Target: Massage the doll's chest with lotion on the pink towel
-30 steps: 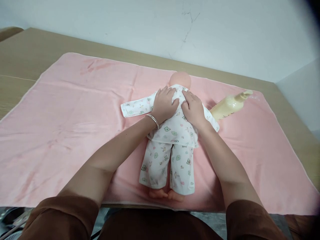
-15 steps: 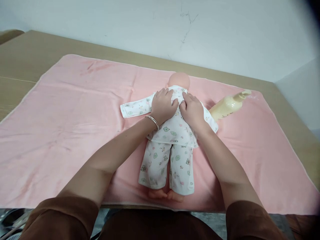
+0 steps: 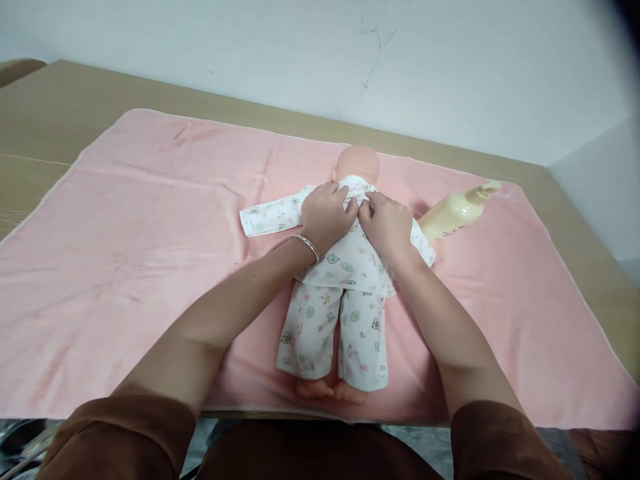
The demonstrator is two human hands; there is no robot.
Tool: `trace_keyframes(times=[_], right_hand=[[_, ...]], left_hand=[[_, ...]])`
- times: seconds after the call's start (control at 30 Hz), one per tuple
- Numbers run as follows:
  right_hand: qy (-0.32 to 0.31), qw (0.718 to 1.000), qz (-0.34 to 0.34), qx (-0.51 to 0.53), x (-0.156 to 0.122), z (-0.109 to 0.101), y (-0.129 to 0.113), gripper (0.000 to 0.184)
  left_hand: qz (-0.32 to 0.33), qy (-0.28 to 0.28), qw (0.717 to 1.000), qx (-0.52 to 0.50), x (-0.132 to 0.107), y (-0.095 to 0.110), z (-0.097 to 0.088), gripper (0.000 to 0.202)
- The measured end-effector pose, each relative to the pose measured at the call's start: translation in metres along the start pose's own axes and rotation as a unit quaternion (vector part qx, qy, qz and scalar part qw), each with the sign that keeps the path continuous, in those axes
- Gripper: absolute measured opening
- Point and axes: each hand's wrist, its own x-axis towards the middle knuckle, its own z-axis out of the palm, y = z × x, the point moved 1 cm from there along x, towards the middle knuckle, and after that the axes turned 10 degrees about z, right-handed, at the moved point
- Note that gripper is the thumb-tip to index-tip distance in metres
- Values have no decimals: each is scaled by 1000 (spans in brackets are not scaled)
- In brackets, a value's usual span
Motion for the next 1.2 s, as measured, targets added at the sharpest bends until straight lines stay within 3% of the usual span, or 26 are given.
trace_keyframes(times=[0.13, 0.27, 0.4, 0.5, 0.63, 0.77, 0.93, 1.2], right_hand=[[8, 999, 33, 25, 0, 3, 3, 34], [-24, 997, -36, 71, 7, 8, 10, 45], [-73, 990, -79, 90, 13, 10, 13, 53], [-50, 992, -65, 98, 10, 8, 10, 46], [-3, 995, -16, 98, 2, 5, 7, 39], [-23, 995, -29, 89, 4, 7, 8, 46], [-62, 992, -79, 81, 9, 7, 9, 51], [7, 999, -13, 52, -4, -2, 0, 38]], left_hand=[[11, -27, 999, -32, 5, -3, 0, 31], [12, -35, 998, -48, 7, -8, 2, 40], [50, -25, 996, -63, 6, -9, 4, 36], [58, 8, 997, -49, 3, -7, 3, 30], [19, 26, 999, -12, 0, -3, 1, 27], [4, -4, 1000, -10, 4, -4, 1, 28], [70, -9, 997, -27, 5, -6, 1, 32], [39, 33, 999, -5, -2, -2, 0, 27]])
